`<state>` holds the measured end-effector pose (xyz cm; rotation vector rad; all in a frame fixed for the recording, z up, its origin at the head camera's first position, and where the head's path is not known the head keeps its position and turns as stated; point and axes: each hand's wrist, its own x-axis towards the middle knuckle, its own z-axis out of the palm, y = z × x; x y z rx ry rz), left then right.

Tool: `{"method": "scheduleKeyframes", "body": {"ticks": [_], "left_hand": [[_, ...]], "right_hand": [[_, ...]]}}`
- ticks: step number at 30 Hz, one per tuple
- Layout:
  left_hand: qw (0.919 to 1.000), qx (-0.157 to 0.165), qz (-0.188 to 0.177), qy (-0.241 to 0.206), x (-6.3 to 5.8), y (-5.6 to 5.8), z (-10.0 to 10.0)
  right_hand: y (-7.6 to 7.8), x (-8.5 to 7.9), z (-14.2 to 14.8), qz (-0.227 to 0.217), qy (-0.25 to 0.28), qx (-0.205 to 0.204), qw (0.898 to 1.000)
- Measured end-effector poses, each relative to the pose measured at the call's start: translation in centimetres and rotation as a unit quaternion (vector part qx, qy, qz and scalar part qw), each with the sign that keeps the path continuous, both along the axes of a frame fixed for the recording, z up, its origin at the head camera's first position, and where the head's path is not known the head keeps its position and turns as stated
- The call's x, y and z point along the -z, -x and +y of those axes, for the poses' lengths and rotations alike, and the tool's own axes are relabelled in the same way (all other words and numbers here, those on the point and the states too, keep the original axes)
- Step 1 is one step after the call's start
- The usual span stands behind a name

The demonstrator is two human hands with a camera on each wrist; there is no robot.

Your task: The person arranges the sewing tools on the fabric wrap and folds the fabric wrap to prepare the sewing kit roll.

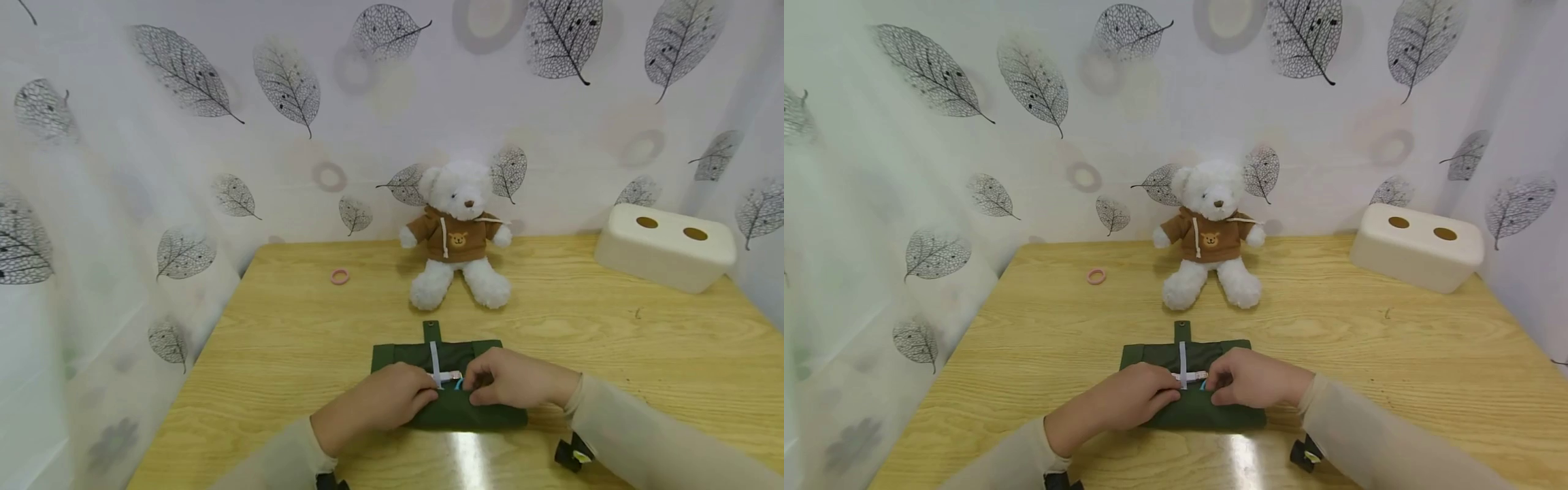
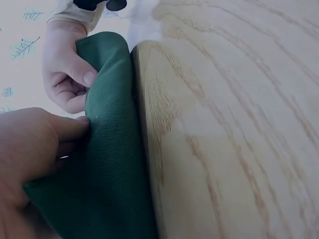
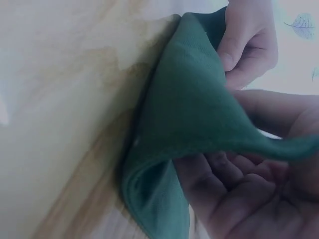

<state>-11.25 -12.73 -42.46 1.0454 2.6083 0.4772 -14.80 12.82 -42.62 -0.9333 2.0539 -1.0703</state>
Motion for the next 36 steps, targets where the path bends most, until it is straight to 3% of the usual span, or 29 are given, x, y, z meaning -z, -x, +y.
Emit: {"method": "scheduleKeyframes", "body": {"ticks": [4, 7, 9, 12, 17, 19, 21, 22, 25, 27, 29, 33, 36], "left_hand": [[0.9968, 0.035, 0.068, -0.023, 0.0, 0.0, -0.2], [0.983, 0.099, 0.154, -0.02, -0.2, 0.0, -0.3], [0.9737, 0.126, 0.189, 0.007, -0.5, -0.2, -0.4], [0.967, 0.139, 0.203, 0.068, -0.7, -0.4, -0.2], [0.9627, 0.117, 0.203, 0.136, -0.7, -1.2, 0.6], [0.9645, 0.104, 0.197, 0.141, -0.6, -1.5, 0.8], [0.968, 0.092, 0.189, 0.137, -0.5, -1.6, 0.9], [0.9699, 0.087, 0.185, 0.133, -0.4, -1.6, 0.8], [0.9744, 0.071, 0.18, 0.115, 0.1, -1.6, 0.7], [0.9762, 0.059, 0.183, 0.1, 0.3, -1.7, 0.5], [0.9769, 0.052, 0.187, 0.089, 0.4, -1.8, 0.5], [0.9775, 0.049, 0.189, 0.079, 0.5, -1.9, 0.5], [0.9826, 0.035, 0.17, 0.067, 0.5, -1.8, 0.6]], "right_hand": [[0.6, 0.2, -0.3, -0.007, -0.009, 0.0, 1.0], [0.8, 0.1, -0.6, -0.016, -0.019, -0.001, 1.0], [1.0, -0.1, -0.8, -0.021, -0.028, 0.002, 0.999], [1.2, -0.4, -0.9, -0.031, -0.037, 0.013, 0.999], [1.3, -0.3, -0.9, -0.024, -0.044, 0.021, 0.999], [1.1, -0.5, -0.9, 0.015, -0.052, 0.014, 0.998], [0.6, -0.8, -0.9, 0.1, -0.064, -0.004, 0.993], [0.2, -1.1, -0.9, 0.155, -0.069, -0.018, 0.985], [-1.2, -1.9, -0.9, 0.302, -0.085, -0.053, 0.948], [-2.0, -2.0, -1.0, 0.364, -0.096, -0.075, 0.923], [-2.6, -2.0, -1.0, 0.377, -0.112, -0.086, 0.916], [-3.1, -1.6, -1.1, 0.385, -0.139, -0.077, 0.909], [-2.9, -1.3, -1.2, 0.361, -0.128, -0.057, 0.922]]}}
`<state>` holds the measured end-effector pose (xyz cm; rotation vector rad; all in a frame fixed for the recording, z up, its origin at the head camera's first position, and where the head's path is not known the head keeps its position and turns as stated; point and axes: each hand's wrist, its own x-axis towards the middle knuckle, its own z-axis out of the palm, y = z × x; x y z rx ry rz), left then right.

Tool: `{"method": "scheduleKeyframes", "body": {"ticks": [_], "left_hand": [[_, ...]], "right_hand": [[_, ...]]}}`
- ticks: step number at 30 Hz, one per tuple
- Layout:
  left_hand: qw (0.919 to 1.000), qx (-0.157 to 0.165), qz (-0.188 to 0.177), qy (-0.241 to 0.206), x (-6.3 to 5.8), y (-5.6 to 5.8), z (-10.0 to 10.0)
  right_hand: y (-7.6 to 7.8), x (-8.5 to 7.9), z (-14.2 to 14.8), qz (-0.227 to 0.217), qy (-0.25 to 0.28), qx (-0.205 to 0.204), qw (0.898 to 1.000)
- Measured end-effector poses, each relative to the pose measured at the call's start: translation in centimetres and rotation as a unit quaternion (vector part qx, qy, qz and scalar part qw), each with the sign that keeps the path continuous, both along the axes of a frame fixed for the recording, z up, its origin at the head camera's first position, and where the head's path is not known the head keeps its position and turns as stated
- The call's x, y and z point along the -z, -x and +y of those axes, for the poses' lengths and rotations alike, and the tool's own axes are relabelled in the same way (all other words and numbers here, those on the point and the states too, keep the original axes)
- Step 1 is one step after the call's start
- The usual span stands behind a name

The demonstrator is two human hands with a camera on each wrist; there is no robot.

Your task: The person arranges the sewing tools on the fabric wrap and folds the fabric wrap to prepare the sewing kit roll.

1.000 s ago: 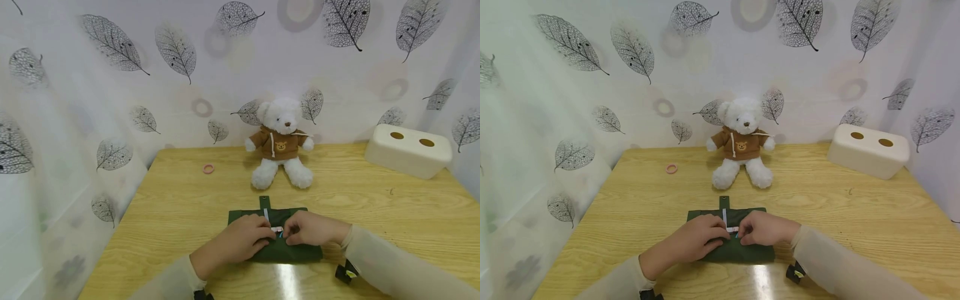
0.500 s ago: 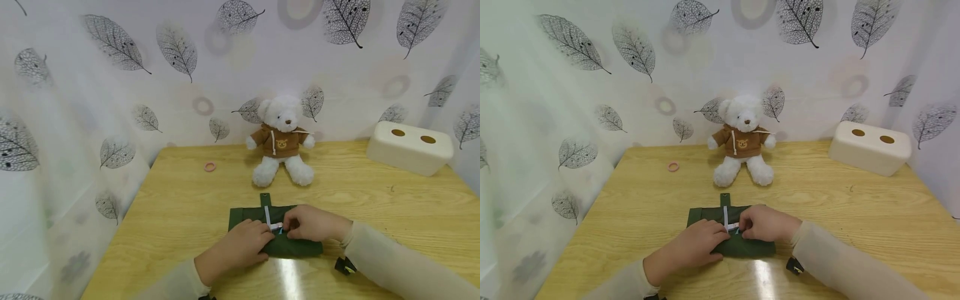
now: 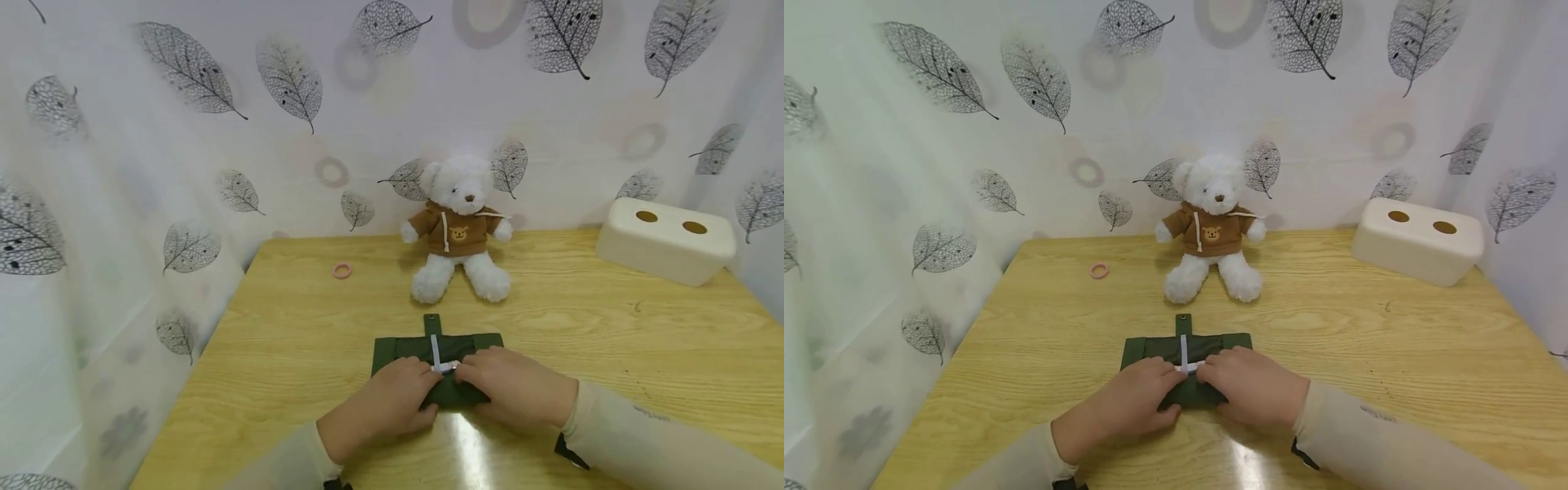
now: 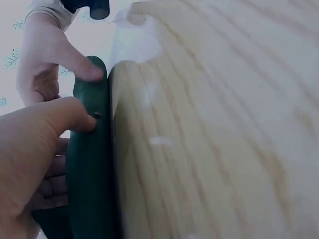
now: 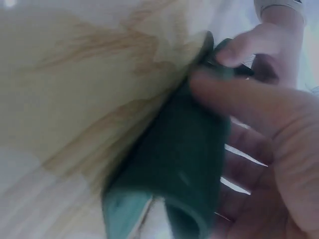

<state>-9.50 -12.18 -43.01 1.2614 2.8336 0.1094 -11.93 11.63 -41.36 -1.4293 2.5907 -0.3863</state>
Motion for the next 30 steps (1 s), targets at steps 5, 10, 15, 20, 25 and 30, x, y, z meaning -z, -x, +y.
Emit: {"method": "scheduleKeyframes", "body": {"ticks": [5, 10, 15, 20, 25, 30], "left_hand": [[0.9986, -0.028, -0.034, -0.028, -0.2, 0.7, -0.2], [0.9939, -0.058, -0.084, -0.042, -0.3, 1.5, -0.6], [0.978, -0.108, -0.164, -0.07, -0.4, 2.3, -0.9], [0.9658, -0.135, -0.202, -0.09, -0.6, 3.1, -1.3], [0.9625, -0.145, -0.204, -0.103, -0.4, 3.6, -1.4], [0.9714, -0.126, -0.152, -0.132, -0.1, 4.0, -1.8]], "right_hand": [[1.7, 0.1, 0.2, -0.125, 0.047, 0.03, 0.991], [3.4, -0.1, 0.6, -0.204, 0.07, 0.04, 0.976], [4.0, -0.4, 0.7, -0.209, 0.072, 0.038, 0.974], [4.0, -0.4, 0.7, -0.181, 0.042, 0.036, 0.982], [4.5, -0.2, 0.4, -0.18, 0.049, 0.036, 0.982], [5.2, 0.0, 0.4, -0.182, 0.052, 0.042, 0.981]]}}
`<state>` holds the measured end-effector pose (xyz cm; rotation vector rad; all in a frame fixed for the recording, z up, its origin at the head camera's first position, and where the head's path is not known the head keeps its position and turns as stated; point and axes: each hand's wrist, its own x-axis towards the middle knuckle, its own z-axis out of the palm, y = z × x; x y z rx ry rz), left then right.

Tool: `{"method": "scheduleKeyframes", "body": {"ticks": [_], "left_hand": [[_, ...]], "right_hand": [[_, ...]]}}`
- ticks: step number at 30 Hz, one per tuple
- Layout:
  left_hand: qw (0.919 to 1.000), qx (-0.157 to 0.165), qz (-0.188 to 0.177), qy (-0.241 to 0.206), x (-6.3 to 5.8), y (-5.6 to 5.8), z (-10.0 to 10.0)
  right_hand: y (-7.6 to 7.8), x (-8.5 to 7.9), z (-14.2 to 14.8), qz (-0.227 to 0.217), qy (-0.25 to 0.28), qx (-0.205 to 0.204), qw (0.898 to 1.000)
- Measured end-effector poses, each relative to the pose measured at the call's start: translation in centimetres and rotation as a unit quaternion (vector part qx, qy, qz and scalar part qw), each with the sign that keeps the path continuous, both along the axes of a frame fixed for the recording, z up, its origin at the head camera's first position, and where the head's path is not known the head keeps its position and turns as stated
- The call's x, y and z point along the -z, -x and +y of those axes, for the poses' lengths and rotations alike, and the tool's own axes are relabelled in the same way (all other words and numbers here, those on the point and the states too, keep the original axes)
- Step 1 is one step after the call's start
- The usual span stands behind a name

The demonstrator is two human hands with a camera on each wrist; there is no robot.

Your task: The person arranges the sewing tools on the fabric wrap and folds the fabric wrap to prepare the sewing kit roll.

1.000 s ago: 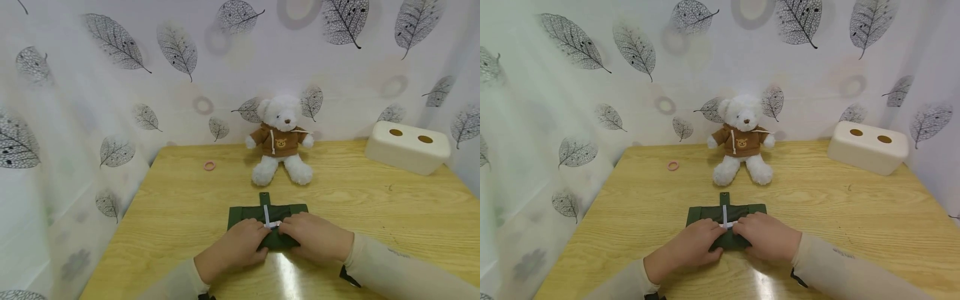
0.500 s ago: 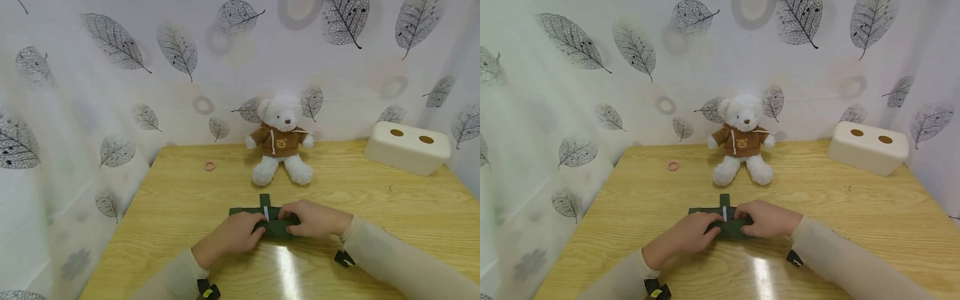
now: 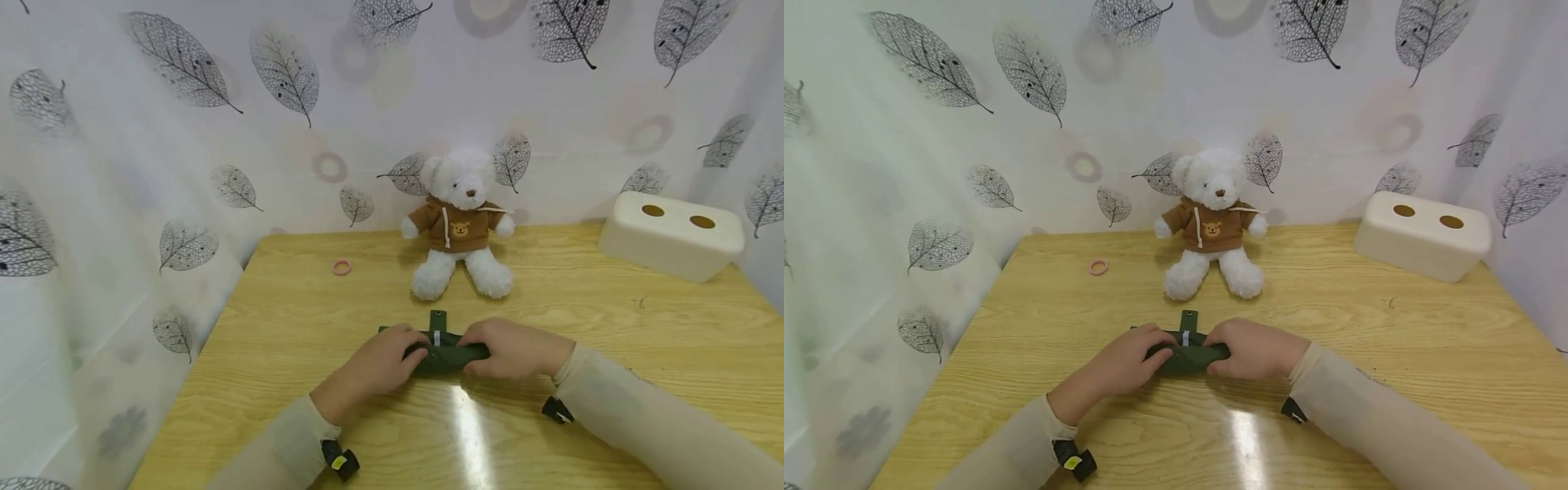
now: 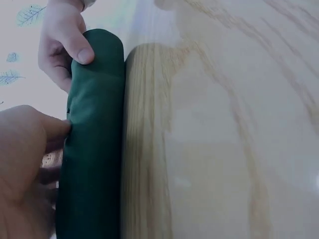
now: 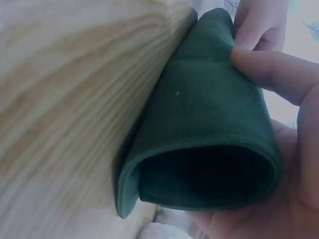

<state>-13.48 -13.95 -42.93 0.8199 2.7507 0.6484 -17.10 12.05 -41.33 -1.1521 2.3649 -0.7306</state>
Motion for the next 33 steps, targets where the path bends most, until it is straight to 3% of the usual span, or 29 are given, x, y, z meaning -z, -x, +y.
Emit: {"method": "scheduleKeyframes", "body": {"ticks": [5, 11, 17, 19, 25, 29, 33], "left_hand": [[0.9983, 0.022, 0.053, -0.014, 0.0, 0.1, -0.1], [0.9991, -0.017, 0.034, -0.017, 0.4, 0.5, 0.3], [0.9986, -0.044, 0.03, -0.003, 0.2, 1.2, 0.8], [0.9986, -0.045, 0.03, -0.002, 0.0, 1.4, 0.9], [0.9986, -0.041, 0.023, -0.023, 0.0, 1.7, 0.7], [0.9988, -0.034, 0.022, -0.027, 0.1, 1.7, 0.7], [0.9991, -0.024, 0.024, -0.026, 0.2, 1.6, 0.9]], "right_hand": [[0.6, -0.2, -0.1, 0.001, -0.02, 0.011, 1.0], [1.0, -0.2, -0.5, 0.011, -0.041, 0.012, 0.999], [1.1, -0.8, -1.0, 0.046, -0.116, 0.009, 0.992], [1.4, -1.1, -1.3, 0.034, -0.141, 0.006, 0.989], [4.6, -2.1, -2.2, -0.068, -0.15, 0.038, 0.986], [6.7, -2.4, -3.2, -0.056, -0.155, 0.038, 0.986], [7.7, -2.5, -4.3, -0.053, -0.177, 0.026, 0.982]]}}
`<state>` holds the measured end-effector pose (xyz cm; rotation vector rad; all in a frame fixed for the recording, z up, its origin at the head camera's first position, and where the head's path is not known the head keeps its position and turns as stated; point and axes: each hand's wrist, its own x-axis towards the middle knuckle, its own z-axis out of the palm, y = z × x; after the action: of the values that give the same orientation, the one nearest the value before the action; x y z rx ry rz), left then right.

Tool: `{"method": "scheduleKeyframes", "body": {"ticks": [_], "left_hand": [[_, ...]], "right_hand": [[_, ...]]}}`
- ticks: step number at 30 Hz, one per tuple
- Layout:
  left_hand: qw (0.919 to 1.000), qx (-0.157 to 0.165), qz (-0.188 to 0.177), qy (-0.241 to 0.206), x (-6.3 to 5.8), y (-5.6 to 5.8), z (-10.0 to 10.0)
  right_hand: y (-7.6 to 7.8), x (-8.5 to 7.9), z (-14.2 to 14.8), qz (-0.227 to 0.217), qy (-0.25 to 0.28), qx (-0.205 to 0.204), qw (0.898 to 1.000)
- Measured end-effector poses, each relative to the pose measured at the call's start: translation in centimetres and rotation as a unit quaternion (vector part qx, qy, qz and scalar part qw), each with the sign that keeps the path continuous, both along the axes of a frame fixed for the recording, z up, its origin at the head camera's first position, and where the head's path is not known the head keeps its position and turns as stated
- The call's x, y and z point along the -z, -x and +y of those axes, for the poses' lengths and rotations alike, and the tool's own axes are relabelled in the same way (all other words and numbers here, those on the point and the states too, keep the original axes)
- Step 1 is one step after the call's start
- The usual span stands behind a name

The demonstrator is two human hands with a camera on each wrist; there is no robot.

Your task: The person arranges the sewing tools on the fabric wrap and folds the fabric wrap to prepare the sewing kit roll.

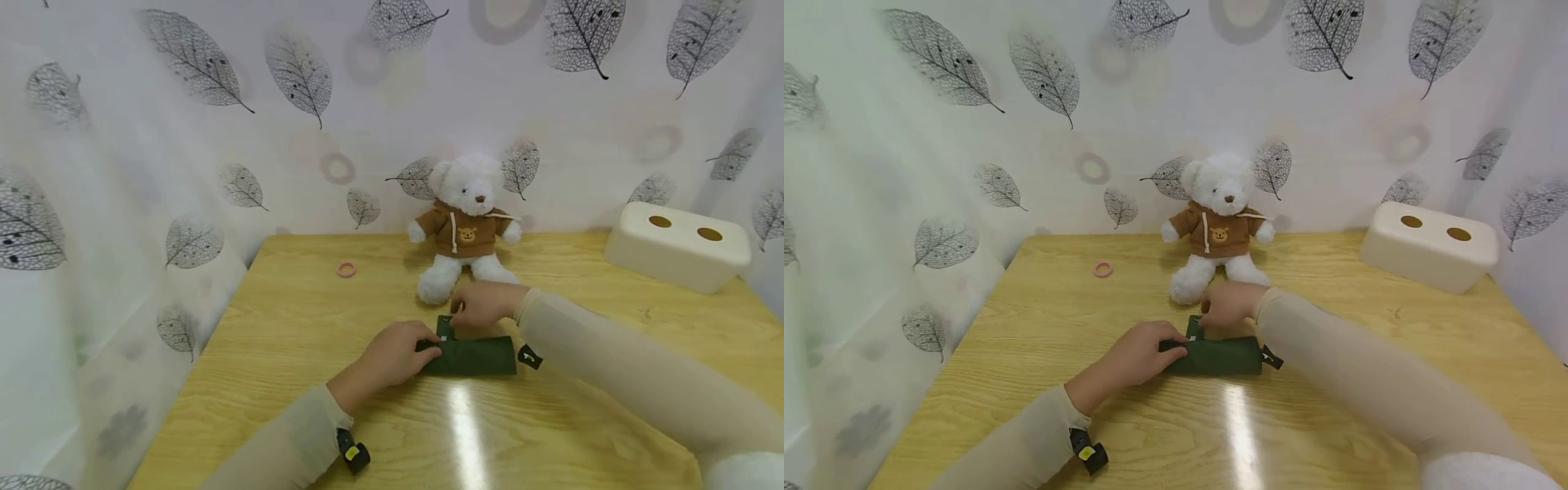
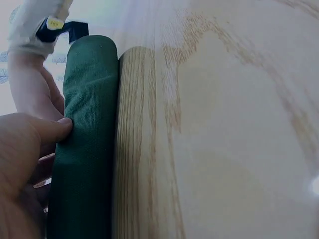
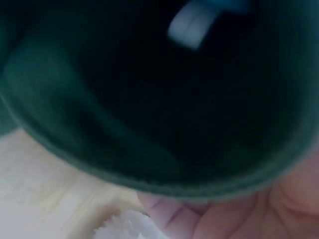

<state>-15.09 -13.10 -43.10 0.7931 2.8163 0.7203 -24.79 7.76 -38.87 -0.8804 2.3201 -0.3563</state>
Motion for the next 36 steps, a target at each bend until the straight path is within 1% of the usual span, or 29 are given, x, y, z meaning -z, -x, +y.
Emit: {"method": "scheduleKeyframes", "body": {"ticks": [5, 10, 11, 14, 16, 21, 24, 28, 29, 32, 36], "left_hand": [[0.9998, 0.006, 0.014, 0.01, 0.2, 0.1, -0.1], [0.9997, 0.008, 0.019, 0.01, 0.2, 0.2, -0.1], [0.9997, 0.008, 0.019, 0.009, 0.2, 0.2, -0.1], [0.9998, 0.009, 0.018, 0.008, 0.2, 0.2, 0.0], [0.9998, 0.01, 0.019, 0.007, 0.2, 0.0, 0.0], [0.9995, 0.003, 0.032, 0.004, 0.3, -0.5, -0.1], [0.9987, 0.0, 0.05, -0.005, 0.4, -0.7, -0.2], [0.9966, 0.002, 0.082, -0.006, 0.4, -0.9, -0.2], [0.996, 0.003, 0.089, -0.006, 0.5, -1.0, -0.2], [0.9947, 0.002, 0.1, -0.025, 0.6, -1.1, -0.2], [0.9927, -0.009, 0.107, -0.054, 0.7, -1.5, 0.0]], "right_hand": [[0.9, 0.2, -1.4, -0.002, -0.017, -0.02, 1.0], [1.2, 0.3, -1.7, -0.02, -0.006, -0.03, 0.999], [1.3, 0.3, -1.7, -0.022, -0.005, -0.027, 0.999], [1.5, 0.7, -1.6, -0.018, -0.001, -0.027, 0.999], [1.7, 1.0, -1.5, -0.016, 0.009, -0.03, 0.999], [1.6, 1.1, -1.4, -0.042, 0.054, -0.023, 0.997], [1.0, 0.6, -1.4, -0.065, 0.074, -0.01, 0.995], [-0.7, -0.4, -1.5, -0.082, 0.081, -0.008, 0.993], [-1.1, -0.5, -1.6, -0.079, 0.081, -0.011, 0.994], [-2.2, -1.0, -1.8, -0.066, 0.08, -0.015, 0.995], [-3.2, -1.2, -1.7, -0.04, 0.088, 0.004, 0.995]]}}
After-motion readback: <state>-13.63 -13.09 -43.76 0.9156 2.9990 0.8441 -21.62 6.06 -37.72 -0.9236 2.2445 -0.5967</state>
